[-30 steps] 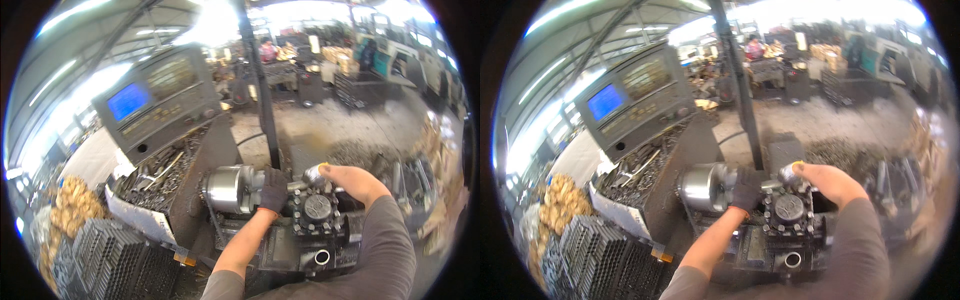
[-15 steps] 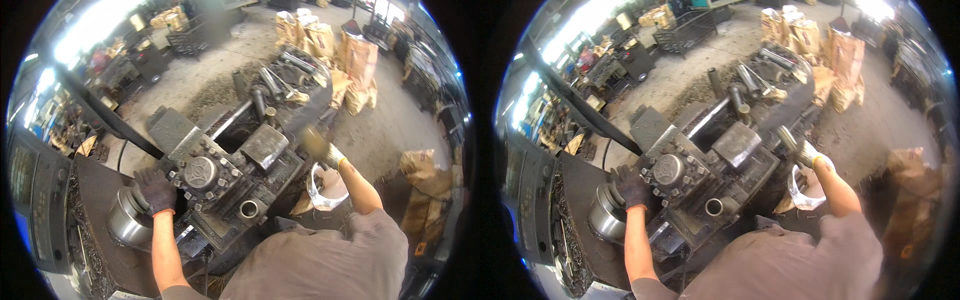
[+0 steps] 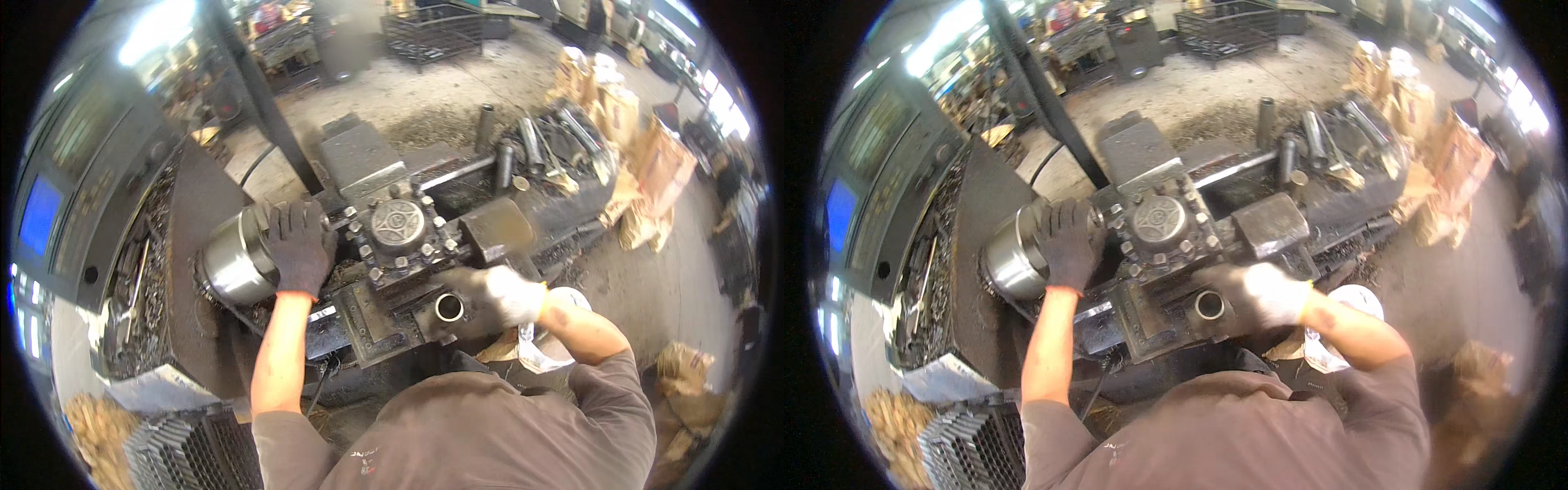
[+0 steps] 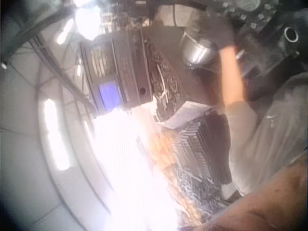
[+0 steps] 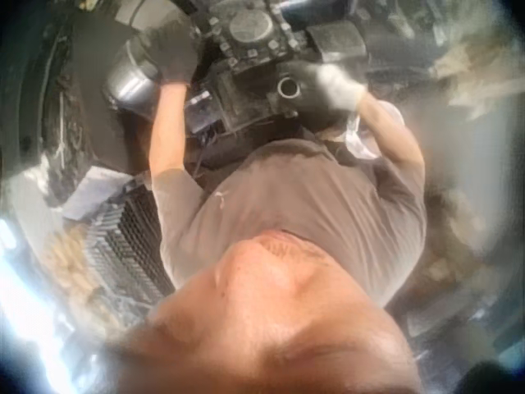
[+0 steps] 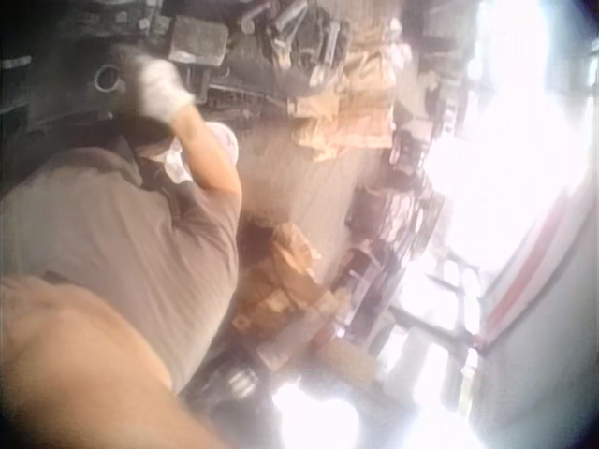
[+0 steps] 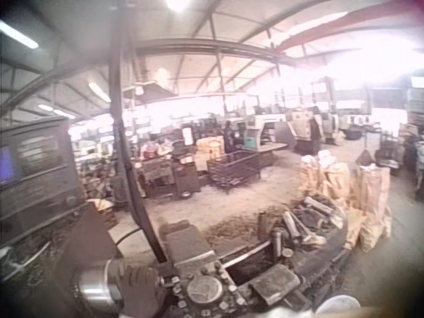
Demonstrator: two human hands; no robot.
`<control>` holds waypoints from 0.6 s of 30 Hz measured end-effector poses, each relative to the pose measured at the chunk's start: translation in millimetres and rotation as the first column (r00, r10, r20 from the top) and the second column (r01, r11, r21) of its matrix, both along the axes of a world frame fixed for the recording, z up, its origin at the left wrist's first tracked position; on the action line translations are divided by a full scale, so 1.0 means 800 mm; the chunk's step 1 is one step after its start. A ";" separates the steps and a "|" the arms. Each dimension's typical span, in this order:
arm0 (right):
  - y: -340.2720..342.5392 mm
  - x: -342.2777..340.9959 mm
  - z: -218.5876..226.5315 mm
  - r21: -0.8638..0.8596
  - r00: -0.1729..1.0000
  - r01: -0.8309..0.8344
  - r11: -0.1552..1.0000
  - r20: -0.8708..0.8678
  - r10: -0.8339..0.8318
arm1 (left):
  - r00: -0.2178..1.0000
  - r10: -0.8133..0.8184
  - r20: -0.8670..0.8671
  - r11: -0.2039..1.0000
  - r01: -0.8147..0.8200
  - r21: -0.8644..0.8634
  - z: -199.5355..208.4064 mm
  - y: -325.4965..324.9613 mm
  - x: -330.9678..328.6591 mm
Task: The person repeatedly loads metal tubes into a lathe chuck, secures them, and removes them after machining. The person places the processed tubes into a nearby container. The cycle of loading, machining, and unloading is repeated throughout the clip.
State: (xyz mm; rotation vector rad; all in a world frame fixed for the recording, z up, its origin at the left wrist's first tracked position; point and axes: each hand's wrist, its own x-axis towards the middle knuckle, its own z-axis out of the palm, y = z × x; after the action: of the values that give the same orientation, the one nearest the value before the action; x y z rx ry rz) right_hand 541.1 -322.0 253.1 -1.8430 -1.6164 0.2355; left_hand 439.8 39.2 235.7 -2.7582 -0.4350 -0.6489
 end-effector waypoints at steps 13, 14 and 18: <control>0.189 0.132 0.138 -0.351 0.984 -0.079 0.933 0.125 0.130 | 0.740 0.657 -0.146 -0.031 -0.167 -0.985 -0.320 -0.103 -0.364; 0.217 0.153 0.133 -0.405 0.983 0.036 0.913 0.180 0.041 | 0.803 0.596 -0.002 0.353 -0.264 -0.898 -0.341 -0.103 -0.389; 0.298 0.212 0.062 -0.356 0.860 0.175 0.918 0.509 0.033 | 0.773 0.622 -0.124 0.697 -0.619 -0.362 -0.347 -0.107 -0.437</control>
State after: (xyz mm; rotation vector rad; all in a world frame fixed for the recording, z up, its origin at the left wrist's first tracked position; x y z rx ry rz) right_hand 710.9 -83.3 302.3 -2.4241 -1.9501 0.0347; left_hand 89.9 -46.6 -41.6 -2.6536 -1.5677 -0.4195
